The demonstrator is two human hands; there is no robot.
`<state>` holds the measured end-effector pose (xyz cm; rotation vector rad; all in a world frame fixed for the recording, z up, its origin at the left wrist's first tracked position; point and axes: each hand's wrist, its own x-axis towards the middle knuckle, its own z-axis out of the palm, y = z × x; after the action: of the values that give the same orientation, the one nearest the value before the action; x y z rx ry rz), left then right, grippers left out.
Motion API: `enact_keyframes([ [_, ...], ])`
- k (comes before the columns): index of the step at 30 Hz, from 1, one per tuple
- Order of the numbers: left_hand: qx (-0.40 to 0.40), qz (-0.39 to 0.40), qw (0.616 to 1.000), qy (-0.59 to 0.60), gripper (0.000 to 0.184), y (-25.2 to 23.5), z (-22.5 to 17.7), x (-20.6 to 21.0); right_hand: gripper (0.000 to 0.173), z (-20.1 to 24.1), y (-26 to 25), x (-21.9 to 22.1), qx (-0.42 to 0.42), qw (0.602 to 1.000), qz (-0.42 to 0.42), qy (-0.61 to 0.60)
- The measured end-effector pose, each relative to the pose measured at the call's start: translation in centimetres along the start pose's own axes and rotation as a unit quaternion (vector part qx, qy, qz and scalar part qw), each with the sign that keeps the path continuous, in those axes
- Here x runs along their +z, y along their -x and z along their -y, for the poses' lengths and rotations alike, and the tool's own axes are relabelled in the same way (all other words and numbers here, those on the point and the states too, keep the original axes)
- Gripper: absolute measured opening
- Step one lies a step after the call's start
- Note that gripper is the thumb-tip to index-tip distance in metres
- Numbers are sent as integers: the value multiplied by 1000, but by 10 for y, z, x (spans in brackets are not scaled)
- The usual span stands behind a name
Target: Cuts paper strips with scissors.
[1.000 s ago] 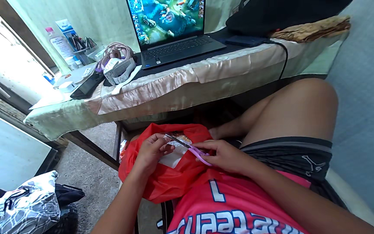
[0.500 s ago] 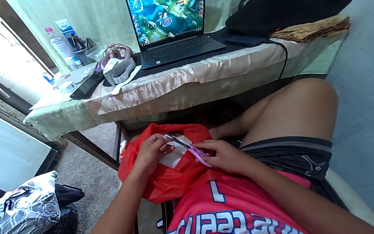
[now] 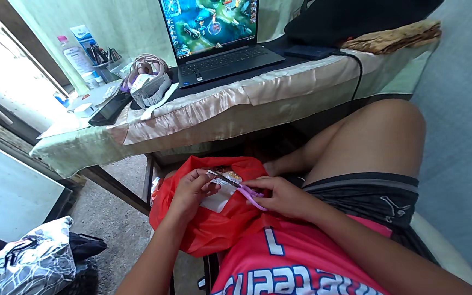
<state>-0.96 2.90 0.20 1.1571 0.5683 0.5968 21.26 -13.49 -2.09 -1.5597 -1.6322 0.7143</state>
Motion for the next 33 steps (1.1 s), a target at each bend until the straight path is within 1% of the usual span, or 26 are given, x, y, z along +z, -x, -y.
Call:
enact_keyframes([
  [3, 5, 2, 1000, 2, 12, 0, 1, 0, 43, 0, 0, 1, -1, 1000, -6, -4],
  [7, 2, -4, 1000, -4, 12, 0, -1, 1, 36, 2, 0, 1, 13, 1000, -18, 5],
  [14, 2, -3, 1000, 5, 11, 0, 0, 0, 45, 3, 0, 2, -1, 1000, -5, -8],
  [18, 3, -4, 1000, 6, 11, 0, 0, 1, 44, 4, 0, 0, 2, 1000, -5, -1],
  [23, 1, -4, 1000, -2, 12, 1, 0, 0, 36, 3, 0, 1, 11, 1000, -13, -4],
  [25, 2, -2, 1000, 1, 12, 0, 0, 0, 37, 2, 0, 1, 9, 1000, -10, -12],
  [29, -1, -7, 1000, 2, 11, 0, 0, 1, 45, 2, 0, 2, -4, 1000, -3, -14],
  [33, -2, -5, 1000, 1, 12, 0, 0, 0, 43, 1, 1, 2, -3, 1000, -11, 0],
])
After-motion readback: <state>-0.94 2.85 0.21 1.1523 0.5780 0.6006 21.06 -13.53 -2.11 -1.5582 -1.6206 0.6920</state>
